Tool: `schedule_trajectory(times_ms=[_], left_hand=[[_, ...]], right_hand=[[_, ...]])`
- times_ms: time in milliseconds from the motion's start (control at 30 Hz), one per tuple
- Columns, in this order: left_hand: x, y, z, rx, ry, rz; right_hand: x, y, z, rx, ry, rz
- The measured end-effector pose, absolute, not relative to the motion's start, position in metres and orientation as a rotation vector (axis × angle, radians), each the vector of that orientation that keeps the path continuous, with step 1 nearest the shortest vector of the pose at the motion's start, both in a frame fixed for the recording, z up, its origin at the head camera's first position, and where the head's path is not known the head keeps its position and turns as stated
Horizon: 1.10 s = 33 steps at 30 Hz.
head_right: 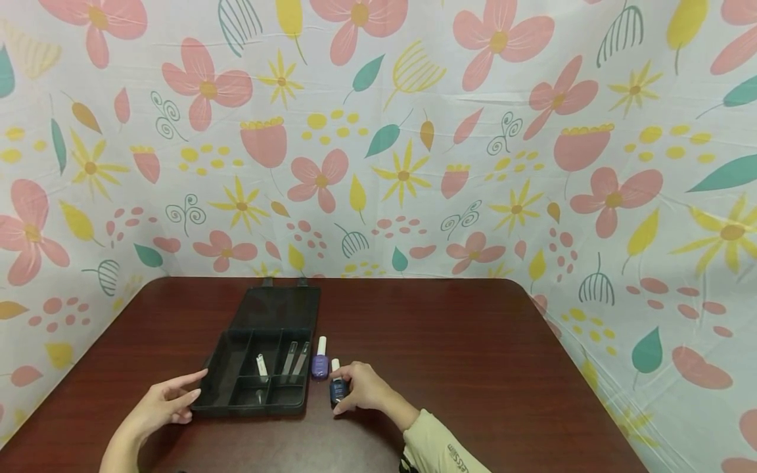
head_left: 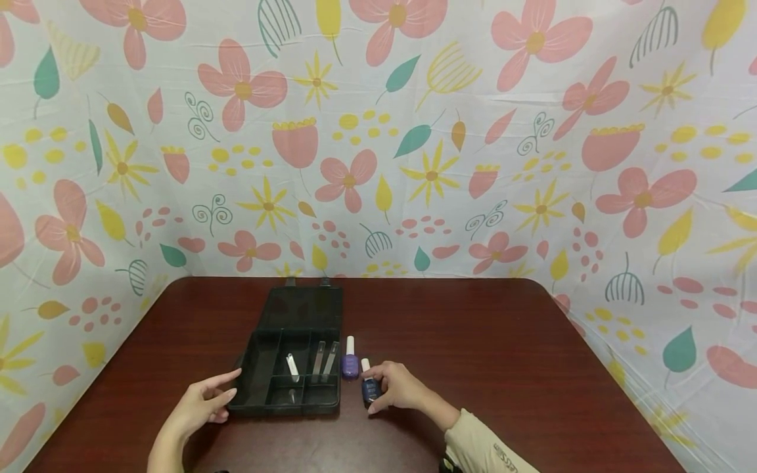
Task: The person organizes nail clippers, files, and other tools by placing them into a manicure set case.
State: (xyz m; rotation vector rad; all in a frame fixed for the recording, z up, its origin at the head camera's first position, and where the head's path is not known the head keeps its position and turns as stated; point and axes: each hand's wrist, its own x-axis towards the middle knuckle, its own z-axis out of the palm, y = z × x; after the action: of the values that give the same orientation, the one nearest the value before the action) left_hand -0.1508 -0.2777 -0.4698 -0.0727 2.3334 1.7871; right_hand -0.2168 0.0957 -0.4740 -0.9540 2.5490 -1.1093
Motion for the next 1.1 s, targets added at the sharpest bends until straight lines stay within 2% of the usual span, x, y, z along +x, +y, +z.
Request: schedule_trajectory(times_ms=[1100], left_hand=[[-0.1502,-0.2771,-0.47,-0.08,2.352,1.782]], right_hand=[[-0.2187,0.0956,-0.4712,-0.9,2.542,-1.21]])
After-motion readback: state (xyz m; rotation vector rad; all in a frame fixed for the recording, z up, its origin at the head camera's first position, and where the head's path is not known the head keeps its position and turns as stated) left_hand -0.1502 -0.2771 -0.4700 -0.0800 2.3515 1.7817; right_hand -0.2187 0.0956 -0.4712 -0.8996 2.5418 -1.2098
